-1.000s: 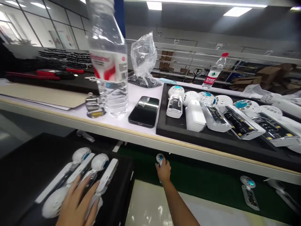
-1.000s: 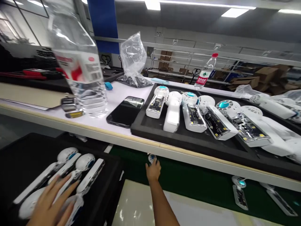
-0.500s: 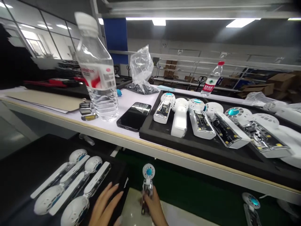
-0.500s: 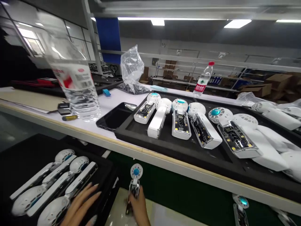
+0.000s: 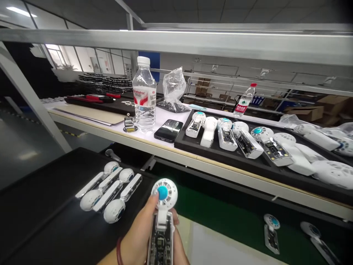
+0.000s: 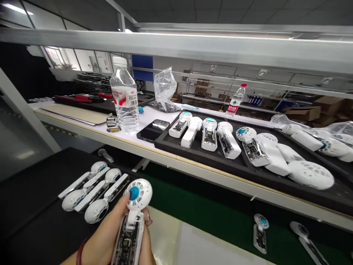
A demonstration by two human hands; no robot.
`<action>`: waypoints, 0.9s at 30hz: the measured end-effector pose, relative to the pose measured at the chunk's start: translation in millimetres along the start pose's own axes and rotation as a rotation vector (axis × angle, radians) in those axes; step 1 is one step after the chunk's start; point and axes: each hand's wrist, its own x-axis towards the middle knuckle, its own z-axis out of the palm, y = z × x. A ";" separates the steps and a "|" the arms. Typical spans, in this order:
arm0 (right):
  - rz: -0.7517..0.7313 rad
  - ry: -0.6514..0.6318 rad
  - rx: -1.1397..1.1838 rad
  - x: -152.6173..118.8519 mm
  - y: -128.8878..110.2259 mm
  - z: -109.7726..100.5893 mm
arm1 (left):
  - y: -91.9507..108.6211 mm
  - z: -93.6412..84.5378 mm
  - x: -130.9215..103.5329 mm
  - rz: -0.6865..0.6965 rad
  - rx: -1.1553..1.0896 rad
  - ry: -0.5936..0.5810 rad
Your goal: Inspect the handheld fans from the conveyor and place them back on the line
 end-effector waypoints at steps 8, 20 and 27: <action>0.061 -0.065 0.175 -15.8 -23.1 20.8 | 31.9 17.2 -39.3 -0.105 0.111 0.018; 0.003 -0.207 0.423 -50.6 -43.4 40.3 | 38.6 9.0 -42.5 -0.105 0.206 -0.051; 0.036 -0.042 -0.266 -25.0 -18.3 36.2 | 38.9 -92.5 -19.9 0.418 1.131 0.081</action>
